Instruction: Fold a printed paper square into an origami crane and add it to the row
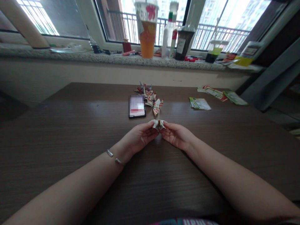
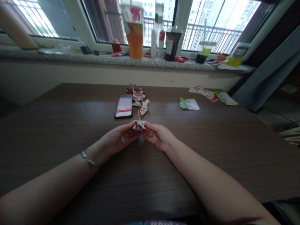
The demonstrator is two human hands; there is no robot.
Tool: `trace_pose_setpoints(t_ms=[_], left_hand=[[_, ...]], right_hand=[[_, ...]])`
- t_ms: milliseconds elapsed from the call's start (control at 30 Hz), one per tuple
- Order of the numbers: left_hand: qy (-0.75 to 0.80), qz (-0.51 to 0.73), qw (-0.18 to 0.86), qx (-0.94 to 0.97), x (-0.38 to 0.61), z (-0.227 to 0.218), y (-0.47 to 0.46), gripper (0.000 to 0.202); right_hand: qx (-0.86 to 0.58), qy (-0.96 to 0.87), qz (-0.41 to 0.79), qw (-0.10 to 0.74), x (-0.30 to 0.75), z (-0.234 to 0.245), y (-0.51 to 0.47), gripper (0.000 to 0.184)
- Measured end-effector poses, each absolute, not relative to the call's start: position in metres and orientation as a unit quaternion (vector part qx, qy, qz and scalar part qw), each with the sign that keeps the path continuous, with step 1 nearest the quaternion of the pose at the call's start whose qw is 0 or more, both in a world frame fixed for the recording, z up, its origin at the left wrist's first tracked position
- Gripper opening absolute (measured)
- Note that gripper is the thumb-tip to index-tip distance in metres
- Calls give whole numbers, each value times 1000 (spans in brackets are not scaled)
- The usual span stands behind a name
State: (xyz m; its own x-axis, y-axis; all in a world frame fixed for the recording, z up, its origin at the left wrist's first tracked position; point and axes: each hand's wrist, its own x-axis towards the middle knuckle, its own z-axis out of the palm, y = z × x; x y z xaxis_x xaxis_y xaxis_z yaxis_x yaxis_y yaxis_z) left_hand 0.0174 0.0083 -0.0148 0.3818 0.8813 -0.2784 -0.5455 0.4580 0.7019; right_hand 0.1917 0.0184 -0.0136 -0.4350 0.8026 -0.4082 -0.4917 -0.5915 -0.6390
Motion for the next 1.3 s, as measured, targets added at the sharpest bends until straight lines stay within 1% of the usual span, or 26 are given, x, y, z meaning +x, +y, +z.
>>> trace_pose_setpoints(t_ms=[300,500,700,833,933,1067,1167,1300], left_hand=[[310,459,798,237,20,-13,6,12],[299,456,807,226,20,-11,5,12],[262,455,819,231,20,-13,5,9],[253,465,813,242,22,-13,4,10],[264,464,810,245,21,-14,5,10],[294,467,799,239,20,-15,7,9],[298,474,794,237,19,-16,8,10],[286,471,799,240,19,-15,7,12]], right_hand=[[-332,-191,824,417,188,-15,18,7],[-297,-220,824,429,187,-17,17,5],[-274,-234,827,430,185,-19,16,10],[-263,-265,814,445,183,-18,14,20],[-285,-299,784,464,183,-18,14,26],[-356,-318,728,492,186,-18,16,24],[-362,-324,727,485,189,-18,19,26],[-310,-322,768,459,190,-15,18,23]])
